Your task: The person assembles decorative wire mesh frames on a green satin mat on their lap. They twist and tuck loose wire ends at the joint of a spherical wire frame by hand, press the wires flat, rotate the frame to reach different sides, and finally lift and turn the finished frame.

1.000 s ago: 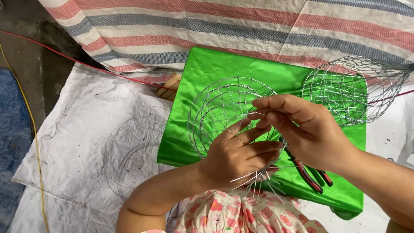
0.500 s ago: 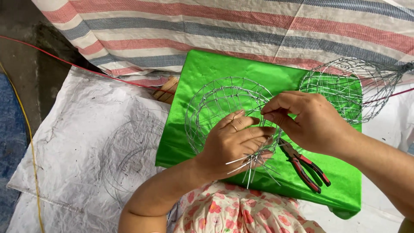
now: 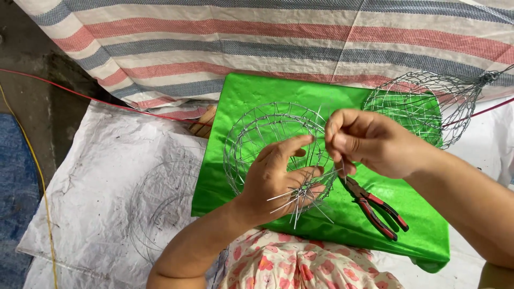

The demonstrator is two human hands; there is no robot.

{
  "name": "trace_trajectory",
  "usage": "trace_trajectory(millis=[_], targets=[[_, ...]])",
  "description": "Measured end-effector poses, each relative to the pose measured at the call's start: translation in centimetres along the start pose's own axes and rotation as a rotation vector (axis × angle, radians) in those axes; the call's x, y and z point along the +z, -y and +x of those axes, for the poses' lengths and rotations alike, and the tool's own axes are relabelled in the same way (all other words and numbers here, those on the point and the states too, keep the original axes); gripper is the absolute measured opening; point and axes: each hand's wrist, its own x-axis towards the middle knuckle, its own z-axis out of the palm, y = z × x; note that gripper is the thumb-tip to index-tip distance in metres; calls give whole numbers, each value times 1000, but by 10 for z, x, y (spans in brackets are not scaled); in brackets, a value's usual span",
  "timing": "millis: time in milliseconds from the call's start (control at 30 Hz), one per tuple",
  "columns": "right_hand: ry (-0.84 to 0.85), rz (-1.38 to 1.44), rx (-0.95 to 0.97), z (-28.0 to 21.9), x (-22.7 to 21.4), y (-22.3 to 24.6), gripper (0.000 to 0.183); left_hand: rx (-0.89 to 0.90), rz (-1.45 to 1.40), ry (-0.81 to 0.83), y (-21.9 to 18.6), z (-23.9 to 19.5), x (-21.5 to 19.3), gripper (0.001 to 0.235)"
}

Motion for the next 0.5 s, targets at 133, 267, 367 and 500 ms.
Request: trace_trajectory(millis=[133,267,367,500], targets=[[41,33,36,2,6,-11,5,-25,-32,-41,5,-2,4,81],[-7,-9,69,0,4,-19,4,19,-58,-54,6,0,1,45],[-34,-33,72,-3,5,-19,2,71,30,2,7,0,0,26],[-159,-169,-8,-5,7,-27,6,15,-73,-39,19,-10,16,21]])
